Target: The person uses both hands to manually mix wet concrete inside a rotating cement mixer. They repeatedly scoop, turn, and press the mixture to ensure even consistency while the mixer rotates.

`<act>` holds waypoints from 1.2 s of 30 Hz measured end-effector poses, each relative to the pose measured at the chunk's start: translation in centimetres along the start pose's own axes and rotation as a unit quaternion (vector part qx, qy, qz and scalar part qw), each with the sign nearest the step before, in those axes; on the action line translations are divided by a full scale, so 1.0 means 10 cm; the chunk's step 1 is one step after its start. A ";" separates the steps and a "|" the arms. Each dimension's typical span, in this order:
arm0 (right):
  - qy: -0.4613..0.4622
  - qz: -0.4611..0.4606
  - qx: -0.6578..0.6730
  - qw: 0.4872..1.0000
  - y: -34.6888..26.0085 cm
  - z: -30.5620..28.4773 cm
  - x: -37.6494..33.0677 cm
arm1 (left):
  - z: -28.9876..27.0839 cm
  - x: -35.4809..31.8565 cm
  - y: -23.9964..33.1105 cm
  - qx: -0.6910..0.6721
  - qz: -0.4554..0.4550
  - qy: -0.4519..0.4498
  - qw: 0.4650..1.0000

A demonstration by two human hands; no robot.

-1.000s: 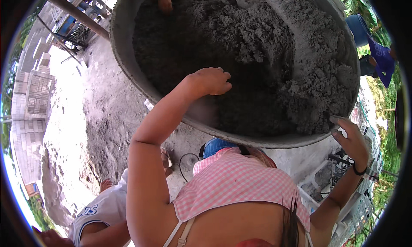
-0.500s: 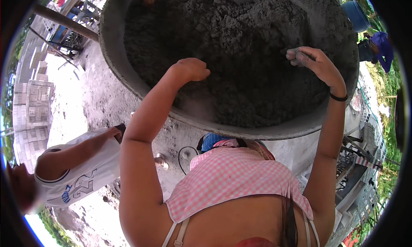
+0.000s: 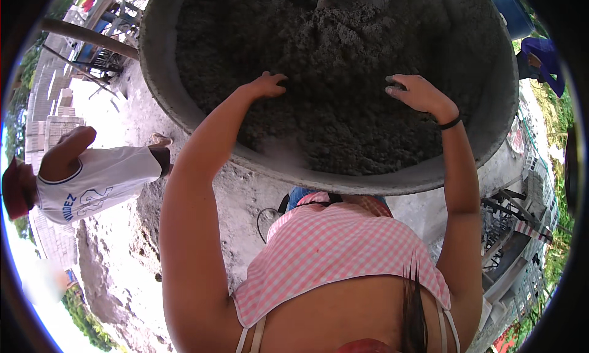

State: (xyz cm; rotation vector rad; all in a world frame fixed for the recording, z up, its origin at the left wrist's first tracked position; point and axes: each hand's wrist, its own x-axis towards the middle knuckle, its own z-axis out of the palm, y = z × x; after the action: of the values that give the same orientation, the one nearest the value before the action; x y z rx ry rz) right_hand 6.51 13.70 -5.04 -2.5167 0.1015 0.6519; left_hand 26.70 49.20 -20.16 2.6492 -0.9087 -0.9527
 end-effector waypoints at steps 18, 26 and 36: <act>-0.064 0.073 -0.065 0.993 0.37 -0.01 0.10 | -1.29 -0.33 1.12 -0.492 0.057 0.151 0.856; -0.109 0.048 -0.076 0.990 0.35 0.01 0.05 | -1.61 -1.00 1.37 -0.786 0.289 -0.122 0.533; -0.134 0.051 -0.095 0.985 0.33 0.14 -0.17 | -1.35 -1.10 0.80 -0.680 0.036 0.084 0.727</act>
State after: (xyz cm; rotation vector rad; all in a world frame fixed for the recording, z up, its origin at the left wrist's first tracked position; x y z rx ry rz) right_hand 3.72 11.48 -6.86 -2.5887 0.0732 1.0817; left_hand 24.62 49.03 -1.19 1.3361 -0.0626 -0.8053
